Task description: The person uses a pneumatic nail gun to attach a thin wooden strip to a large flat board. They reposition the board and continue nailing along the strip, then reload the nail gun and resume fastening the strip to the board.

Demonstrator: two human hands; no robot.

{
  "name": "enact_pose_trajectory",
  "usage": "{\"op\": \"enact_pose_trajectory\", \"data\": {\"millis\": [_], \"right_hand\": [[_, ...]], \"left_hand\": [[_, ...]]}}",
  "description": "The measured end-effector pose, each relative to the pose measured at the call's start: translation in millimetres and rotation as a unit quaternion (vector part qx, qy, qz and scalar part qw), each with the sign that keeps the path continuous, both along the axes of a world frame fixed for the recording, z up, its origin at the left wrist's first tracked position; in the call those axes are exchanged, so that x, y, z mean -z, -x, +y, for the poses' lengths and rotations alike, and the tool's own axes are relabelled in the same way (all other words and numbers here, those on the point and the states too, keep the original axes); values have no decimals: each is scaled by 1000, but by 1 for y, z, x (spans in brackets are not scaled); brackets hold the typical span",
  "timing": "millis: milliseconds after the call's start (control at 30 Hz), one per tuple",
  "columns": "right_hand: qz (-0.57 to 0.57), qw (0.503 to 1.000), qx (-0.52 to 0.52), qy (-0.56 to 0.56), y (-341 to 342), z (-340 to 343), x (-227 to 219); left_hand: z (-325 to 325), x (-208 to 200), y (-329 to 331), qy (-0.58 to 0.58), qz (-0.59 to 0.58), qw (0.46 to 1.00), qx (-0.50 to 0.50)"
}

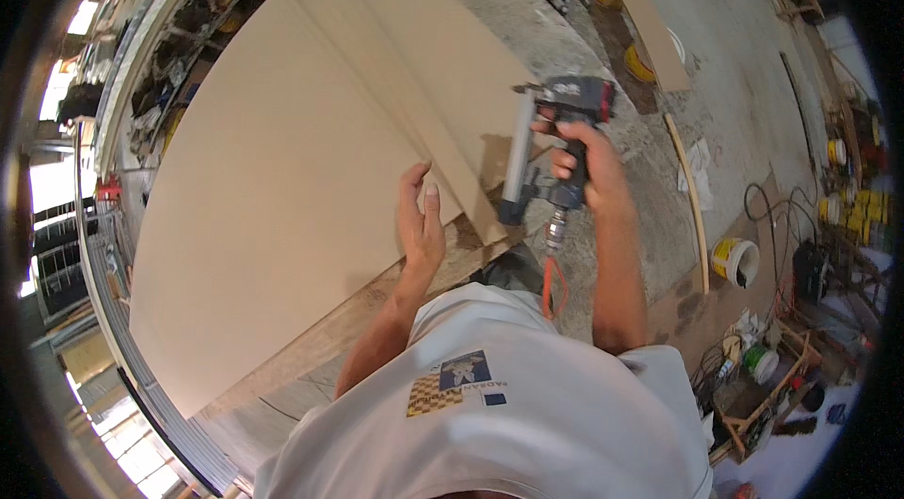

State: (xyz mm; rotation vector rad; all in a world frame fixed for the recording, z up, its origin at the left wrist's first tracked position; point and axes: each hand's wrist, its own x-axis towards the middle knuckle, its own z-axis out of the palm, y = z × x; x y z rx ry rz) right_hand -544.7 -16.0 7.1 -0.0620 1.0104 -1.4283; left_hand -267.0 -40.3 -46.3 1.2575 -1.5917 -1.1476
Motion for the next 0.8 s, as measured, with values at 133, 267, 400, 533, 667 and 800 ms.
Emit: {"op": "enact_pose_trajectory", "data": {"millis": [133, 267, 400, 533, 667, 800], "right_hand": [[155, 987, -16, -31, -43, 22, -22], [222, 966, -76, -109, -134, 39, -35], [304, 926, -169, -148, -230, 58, -20], [347, 898, -216, -165, -301, 88, 3], [413, 853, -252, -194, -346, 127, 34], [421, 833, -268, -238, -386, 113, 19]], "left_hand": [[-29, 25, -111, 15, -166, 986, -26], [-79, 70, -221, 118, -302, 946, -13], [-158, 86, -247, 209, -376, 899, 88], [-175, 101, -219, 221, -414, 867, 167], [-166, 114, -208, 248, -421, 858, 159], [-166, 111, -216, 244, -442, 845, 179]]}}
